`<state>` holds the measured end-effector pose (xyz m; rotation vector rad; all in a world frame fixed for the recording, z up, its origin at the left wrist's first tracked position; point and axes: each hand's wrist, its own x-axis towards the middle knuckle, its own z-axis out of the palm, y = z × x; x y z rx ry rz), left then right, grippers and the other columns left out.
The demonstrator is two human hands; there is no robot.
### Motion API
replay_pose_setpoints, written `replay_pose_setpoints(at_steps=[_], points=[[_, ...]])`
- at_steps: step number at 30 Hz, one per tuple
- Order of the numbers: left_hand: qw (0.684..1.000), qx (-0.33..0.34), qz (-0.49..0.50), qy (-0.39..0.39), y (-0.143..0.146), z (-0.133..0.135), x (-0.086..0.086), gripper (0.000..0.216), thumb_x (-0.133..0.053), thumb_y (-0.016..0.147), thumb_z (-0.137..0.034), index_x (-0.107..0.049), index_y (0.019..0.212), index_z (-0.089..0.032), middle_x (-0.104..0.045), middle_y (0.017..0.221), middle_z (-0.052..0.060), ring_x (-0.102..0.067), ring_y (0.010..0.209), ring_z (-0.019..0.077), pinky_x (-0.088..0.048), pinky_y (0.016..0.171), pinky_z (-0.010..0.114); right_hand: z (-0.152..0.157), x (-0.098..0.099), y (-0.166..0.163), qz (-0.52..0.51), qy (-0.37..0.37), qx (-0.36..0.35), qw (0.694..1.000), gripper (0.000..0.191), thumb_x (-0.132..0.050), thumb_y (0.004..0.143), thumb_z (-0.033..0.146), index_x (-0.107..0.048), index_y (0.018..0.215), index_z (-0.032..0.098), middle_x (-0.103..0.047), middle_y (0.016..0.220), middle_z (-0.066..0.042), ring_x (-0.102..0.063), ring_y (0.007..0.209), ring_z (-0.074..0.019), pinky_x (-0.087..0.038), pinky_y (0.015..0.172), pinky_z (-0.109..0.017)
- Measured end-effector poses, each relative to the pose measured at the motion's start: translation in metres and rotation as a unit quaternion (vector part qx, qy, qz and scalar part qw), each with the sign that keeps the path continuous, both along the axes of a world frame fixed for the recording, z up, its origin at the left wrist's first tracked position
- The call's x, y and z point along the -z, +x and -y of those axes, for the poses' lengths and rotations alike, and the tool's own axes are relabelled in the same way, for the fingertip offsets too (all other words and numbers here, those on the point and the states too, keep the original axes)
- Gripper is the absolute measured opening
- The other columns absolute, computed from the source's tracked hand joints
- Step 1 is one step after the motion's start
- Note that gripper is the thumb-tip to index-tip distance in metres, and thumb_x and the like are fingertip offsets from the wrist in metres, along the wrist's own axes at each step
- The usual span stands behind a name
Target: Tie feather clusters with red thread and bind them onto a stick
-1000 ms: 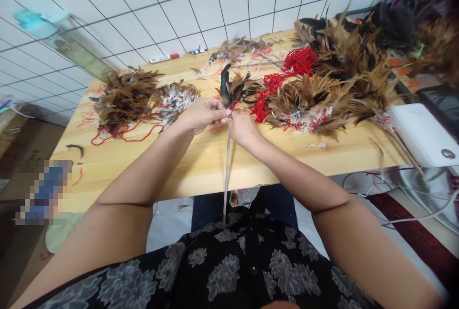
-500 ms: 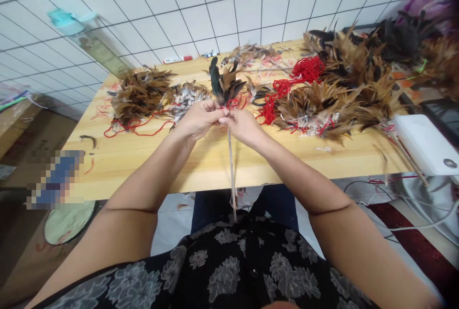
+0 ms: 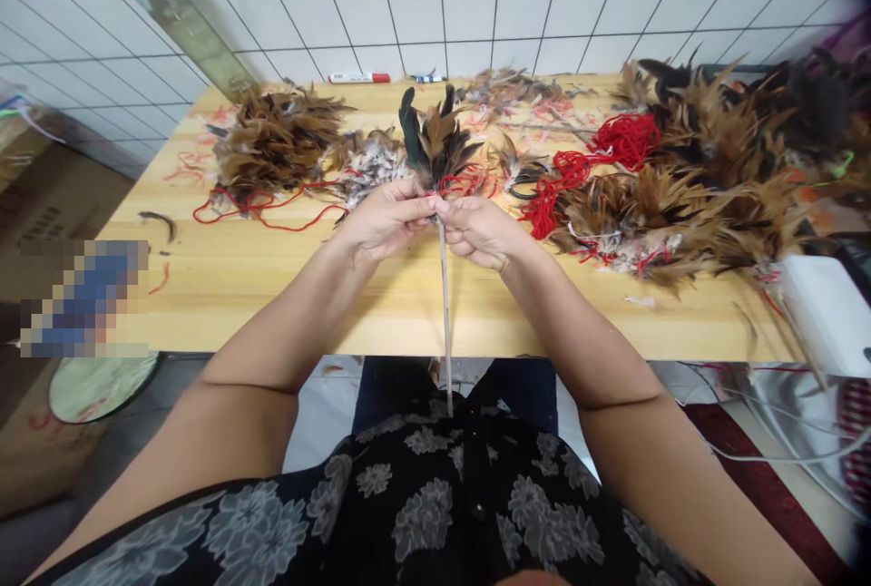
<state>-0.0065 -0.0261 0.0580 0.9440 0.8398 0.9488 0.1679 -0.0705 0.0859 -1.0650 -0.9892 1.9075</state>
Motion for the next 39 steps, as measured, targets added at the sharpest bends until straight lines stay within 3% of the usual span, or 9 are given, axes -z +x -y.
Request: replay_pose_setpoints(at_steps=[5, 9, 17, 25, 28, 31, 35, 37, 39], points=[[1.000, -0.001, 0.007, -0.012, -0.001, 0.000, 0.001, 0.034, -0.108, 0.081, -0.003, -0.076, 0.075, -0.012, -0.075, 0.074, 0.001, -0.069, 0.065, 0.0092, -0.055, 0.067, 0.018, -0.004, 0.006, -0.002, -0.031, -0.027, -0.007, 0.999, 0.058, -0.090, 0.103, 0.046, -0.045, 0.075, 0.021, -0.026, 0.055, 0.016, -0.014, 0.049, -0.0004, -0.019, 0.043, -0.010], [0.999, 0.022, 0.009, -0.022, -0.003, 0.003, -0.007, 0.033, -0.107, 0.083, -0.002, -0.077, 0.072, -0.010, -0.073, 0.068, 0.003, -0.068, 0.059, 0.0093, -0.056, 0.065, 0.018, -0.005, 0.010, -0.004, -0.014, -0.031, -0.018, 0.999, 0.046, -0.077, 0.113, 0.041, -0.056, 0.080, 0.018, -0.029, 0.055, 0.015, -0.015, 0.047, -0.0010, -0.020, 0.042, -0.010], [0.999, 0.034, 0.021, -0.033, -0.004, 0.001, -0.005, 0.031, -0.104, 0.087, -0.001, -0.078, 0.071, -0.008, -0.077, 0.071, 0.008, -0.075, 0.062, 0.0123, -0.053, 0.058, 0.015, 0.002, 0.002, -0.012, 0.030, -0.059, 0.023, 0.998, 0.042, -0.052, 0.122, 0.020, -0.046, 0.080, 0.022, -0.030, 0.055, 0.014, -0.015, 0.046, -0.0013, -0.016, 0.045, -0.011], [0.989, 0.026, -0.115, 0.089, -0.004, -0.005, 0.003, 0.036, -0.105, 0.092, -0.018, -0.074, 0.074, -0.012, -0.077, 0.075, 0.005, -0.072, 0.068, 0.0137, -0.050, 0.066, 0.022, 0.003, -0.005, -0.021, 0.099, -0.090, 0.064, 0.989, 0.044, -0.041, 0.123, 0.017, -0.043, 0.080, 0.023, -0.027, 0.050, 0.014, -0.014, 0.044, -0.0025, -0.014, 0.044, -0.012], [0.940, -0.060, -0.266, 0.206, -0.034, -0.014, -0.013, 0.023, -0.101, 0.093, -0.018, -0.079, 0.086, -0.015, -0.079, 0.084, 0.003, -0.076, 0.086, 0.0208, -0.057, 0.084, 0.030, 0.003, -0.005, -0.021, 0.110, -0.094, 0.068, 0.987, 0.044, -0.040, 0.122, 0.014, -0.044, 0.080, 0.022, -0.026, 0.049, 0.014, -0.015, 0.043, -0.0021, -0.014, 0.043, -0.011], [0.838, -0.197, -0.429, 0.274, -0.083, -0.020, -0.031, 0.008, -0.090, 0.100, -0.021, -0.082, 0.099, -0.021, -0.083, 0.095, 0.003, -0.074, 0.110, 0.0272, -0.057, 0.106, 0.038, 0.004, -0.002, -0.017, 0.109, -0.105, 0.079, 0.985, 0.042, -0.041, 0.122, 0.015, -0.043, 0.081, 0.023, -0.028, 0.051, 0.013, -0.016, 0.043, -0.0018, -0.014, 0.042, -0.011], [0.729, -0.117, -0.638, 0.216, -0.139, -0.022, -0.031, 0.007, -0.087, 0.092, -0.025, -0.085, 0.098, -0.022, -0.085, 0.100, 0.006, -0.075, 0.121, 0.0359, -0.053, 0.116, 0.045, 0.004, 0.000, -0.011, 0.101, -0.103, 0.081, 0.986, 0.042, -0.041, 0.122, 0.018, -0.043, 0.081, 0.023, -0.027, 0.055, 0.013, -0.015, 0.045, -0.0028, -0.014, 0.042, -0.012], [0.708, -0.081, -0.673, 0.199, -0.151, -0.022, -0.019, 0.010, -0.085, 0.089, -0.026, -0.087, 0.098, -0.023, -0.086, 0.104, 0.008, -0.076, 0.120, 0.0388, -0.055, 0.112, 0.047, 0.004, 0.001, -0.010, 0.095, -0.096, 0.079, 0.988, 0.041, -0.041, 0.122, 0.018, -0.044, 0.081, 0.023, -0.028, 0.057, 0.013, -0.015, 0.046, -0.0029, -0.013, 0.043, -0.012], [0.714, -0.085, -0.660, 0.219, -0.154, -0.024, -0.006, 0.009, -0.086, 0.088, -0.027, -0.087, 0.097, -0.025, -0.086, 0.109, 0.010, -0.076, 0.125, 0.0410, -0.052, 0.115, 0.049, 0.003, 0.002, -0.009, 0.088, -0.094, 0.079, 0.989, 0.040, -0.040, 0.122, 0.018, -0.044, 0.082, 0.023, -0.029, 0.058, 0.012, -0.016, 0.046, -0.0027, -0.014, 0.042, -0.012]])
